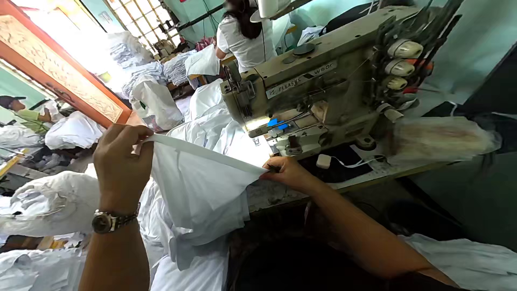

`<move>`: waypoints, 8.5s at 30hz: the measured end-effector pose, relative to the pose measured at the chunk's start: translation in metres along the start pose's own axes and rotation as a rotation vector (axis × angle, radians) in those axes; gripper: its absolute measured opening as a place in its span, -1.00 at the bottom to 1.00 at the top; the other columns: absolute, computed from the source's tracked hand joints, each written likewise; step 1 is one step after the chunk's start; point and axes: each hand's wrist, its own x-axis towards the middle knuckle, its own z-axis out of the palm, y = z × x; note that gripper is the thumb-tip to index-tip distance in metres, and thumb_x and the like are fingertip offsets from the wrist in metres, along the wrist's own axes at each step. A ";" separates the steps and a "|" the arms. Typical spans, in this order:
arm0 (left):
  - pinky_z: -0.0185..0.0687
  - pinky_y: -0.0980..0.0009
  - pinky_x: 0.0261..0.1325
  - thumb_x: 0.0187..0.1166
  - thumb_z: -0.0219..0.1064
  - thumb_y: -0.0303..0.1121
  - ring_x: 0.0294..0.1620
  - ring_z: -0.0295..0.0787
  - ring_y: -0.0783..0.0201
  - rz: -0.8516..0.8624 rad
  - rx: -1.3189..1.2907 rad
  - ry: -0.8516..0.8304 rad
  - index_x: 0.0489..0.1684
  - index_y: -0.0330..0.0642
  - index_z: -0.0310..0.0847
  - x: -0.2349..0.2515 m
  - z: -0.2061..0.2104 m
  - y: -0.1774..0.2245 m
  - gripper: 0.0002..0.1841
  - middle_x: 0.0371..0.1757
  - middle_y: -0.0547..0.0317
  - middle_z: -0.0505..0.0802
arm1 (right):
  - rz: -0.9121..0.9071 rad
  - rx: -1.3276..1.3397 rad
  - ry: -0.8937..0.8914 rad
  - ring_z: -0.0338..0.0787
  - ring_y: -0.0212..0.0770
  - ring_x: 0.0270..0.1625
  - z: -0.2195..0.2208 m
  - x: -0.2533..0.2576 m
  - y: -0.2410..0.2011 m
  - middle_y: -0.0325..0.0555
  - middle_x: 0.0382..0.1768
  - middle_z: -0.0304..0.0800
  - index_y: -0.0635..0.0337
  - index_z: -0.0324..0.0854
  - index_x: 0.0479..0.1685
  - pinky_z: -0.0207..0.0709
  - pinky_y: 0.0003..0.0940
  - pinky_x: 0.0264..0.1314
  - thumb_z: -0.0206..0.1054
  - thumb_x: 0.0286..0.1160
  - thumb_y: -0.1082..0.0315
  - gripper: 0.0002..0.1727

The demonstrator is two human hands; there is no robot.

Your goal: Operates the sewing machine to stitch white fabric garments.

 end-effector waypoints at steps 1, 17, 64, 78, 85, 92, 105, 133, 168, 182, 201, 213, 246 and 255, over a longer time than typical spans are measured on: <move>0.59 -0.08 0.20 0.63 0.25 -0.44 0.09 0.72 -0.14 0.003 -0.009 -0.012 -0.04 -0.41 0.75 -0.001 0.004 0.000 -0.79 0.02 -0.27 0.79 | 0.001 0.007 0.000 0.65 -0.55 -0.26 0.000 0.000 0.000 -0.28 -0.30 0.77 0.18 0.82 -0.27 0.54 -0.57 -0.12 0.58 0.40 0.10 -0.71; 0.20 0.67 -0.57 0.25 0.40 -0.60 -0.63 0.31 0.60 -0.194 -0.647 -0.139 -0.38 -0.07 0.69 -0.016 0.069 0.007 -0.84 -0.60 0.46 0.52 | 0.010 0.034 0.036 0.59 -0.61 -0.32 0.003 0.001 0.001 -0.33 -0.37 0.73 0.17 0.80 -0.37 0.47 -0.62 -0.19 0.55 0.43 0.08 -0.69; 0.64 -0.06 -0.03 0.54 0.42 -0.27 -0.24 0.79 0.04 0.208 -0.120 -0.525 -0.19 -0.08 0.84 -0.033 0.084 0.044 -0.87 -0.37 0.14 0.86 | 0.011 -0.022 -0.005 0.64 -0.55 -0.28 -0.001 0.003 0.007 -0.27 -0.32 0.78 0.17 0.83 -0.32 0.53 -0.56 -0.14 0.52 0.45 0.13 -0.74; 0.75 0.47 0.14 0.65 0.33 -0.36 0.05 0.79 0.41 0.402 -0.784 -0.669 -0.14 -0.21 0.81 -0.048 0.066 0.053 -0.85 0.07 0.12 0.85 | -0.035 -0.037 0.020 0.76 -0.46 -0.13 0.000 0.005 0.010 -0.19 -0.20 0.88 0.13 0.90 -0.16 0.64 -0.43 0.03 0.39 0.46 0.40 -0.83; 0.47 -0.11 0.55 0.56 0.37 -0.47 0.45 0.65 -0.10 0.000 -0.244 -0.757 0.13 -0.22 0.80 -0.067 0.151 -0.058 -0.76 0.35 -0.10 0.79 | -0.010 -0.038 0.041 0.78 -0.43 -0.12 0.001 0.009 0.006 -0.21 -0.18 0.88 0.12 0.88 -0.16 0.67 -0.38 0.06 0.40 0.50 0.38 -0.86; 0.21 -0.23 0.69 0.35 0.47 -0.31 0.74 0.34 -0.12 0.050 -0.368 -0.791 -0.33 -0.29 0.75 -0.067 0.137 -0.065 -0.81 0.61 -0.10 0.62 | -0.040 -0.128 0.007 0.77 -0.34 -0.20 -0.007 0.016 -0.011 -0.17 -0.28 0.84 0.17 0.85 -0.22 0.67 -0.27 -0.02 0.41 0.48 0.44 -0.90; 0.60 -0.16 0.38 0.57 0.30 -0.53 0.27 0.77 -0.14 -0.051 -0.237 -0.847 0.23 -0.29 0.73 -0.065 0.152 -0.048 -0.70 0.24 -0.20 0.81 | -0.022 -0.246 -0.088 0.77 -0.25 -0.23 -0.015 0.023 -0.026 -0.08 -0.32 0.84 0.22 0.84 -0.20 0.64 -0.19 -0.02 0.41 0.50 0.45 -0.90; 0.66 0.71 -0.16 0.66 0.37 -0.14 -0.25 0.69 0.74 -0.173 -0.369 0.227 0.11 0.06 0.59 0.032 -0.057 -0.036 -0.78 -0.14 0.61 0.74 | 0.055 -0.041 -0.056 0.66 -0.43 -0.34 -0.015 0.011 -0.004 -0.20 -0.36 0.75 0.24 0.79 -0.24 0.61 -0.42 -0.19 0.56 0.42 0.16 -0.72; 0.57 0.28 -0.05 0.50 0.44 -0.02 -0.15 0.62 0.34 0.181 -0.230 -0.311 -0.38 0.02 0.76 -0.007 0.035 0.061 -0.74 -0.30 0.36 0.67 | 0.023 0.138 -0.001 0.57 -0.67 -0.38 0.000 -0.022 0.006 -0.40 -0.36 0.75 0.13 0.82 -0.29 0.43 -0.71 -0.30 0.59 0.38 0.14 -0.76; 0.63 0.13 0.47 0.68 0.32 -0.18 0.40 0.73 0.11 0.071 -0.531 -0.608 0.41 -0.18 0.66 -0.087 0.122 0.097 -0.58 0.42 -0.01 0.76 | -0.072 0.183 -0.013 0.79 -0.52 -0.03 0.014 -0.053 0.026 -0.20 -0.04 0.90 0.19 0.89 -0.13 0.68 -0.56 0.06 0.44 0.42 0.45 -0.85; 0.66 0.08 0.35 0.72 0.16 -0.31 0.18 0.82 0.08 -0.058 -0.292 -0.424 -0.03 -0.23 0.80 -0.060 0.183 0.104 -0.73 0.06 0.02 0.88 | -0.032 0.178 0.134 0.83 -0.47 -0.06 0.014 -0.046 0.021 -0.20 -0.07 0.92 0.20 0.88 -0.13 0.72 -0.52 0.04 0.44 0.37 0.54 -0.82; 0.72 0.09 0.26 0.68 0.23 -0.36 0.16 0.82 0.07 -0.125 -0.320 -0.386 -0.04 -0.28 0.80 -0.053 0.204 0.086 -0.77 0.08 -0.04 0.85 | -0.072 0.168 0.266 0.85 -0.42 -0.02 0.022 -0.046 0.020 -0.16 -0.03 0.92 0.22 0.87 -0.16 0.72 -0.53 0.02 0.43 0.35 0.57 -0.83; 0.27 -0.32 0.61 0.60 0.36 0.06 0.76 0.27 -0.15 -0.508 -0.410 -0.402 0.63 -0.04 0.48 -0.027 0.255 0.060 -0.36 0.75 -0.15 0.41 | -0.192 -0.292 0.343 0.72 -0.40 -0.28 0.052 -0.047 0.067 -0.14 -0.33 0.77 0.19 0.82 -0.11 0.63 -0.57 -0.14 0.18 0.68 0.24 -0.70; 0.26 -0.33 0.60 0.61 0.35 0.07 0.75 0.29 -0.16 -0.498 -0.396 -0.396 0.57 0.00 0.57 -0.026 0.253 0.061 -0.41 0.73 -0.14 0.45 | -0.189 -0.314 0.337 0.72 -0.41 -0.28 0.052 -0.046 0.067 -0.15 -0.32 0.78 0.18 0.82 -0.12 0.63 -0.58 -0.14 0.18 0.66 0.25 -0.70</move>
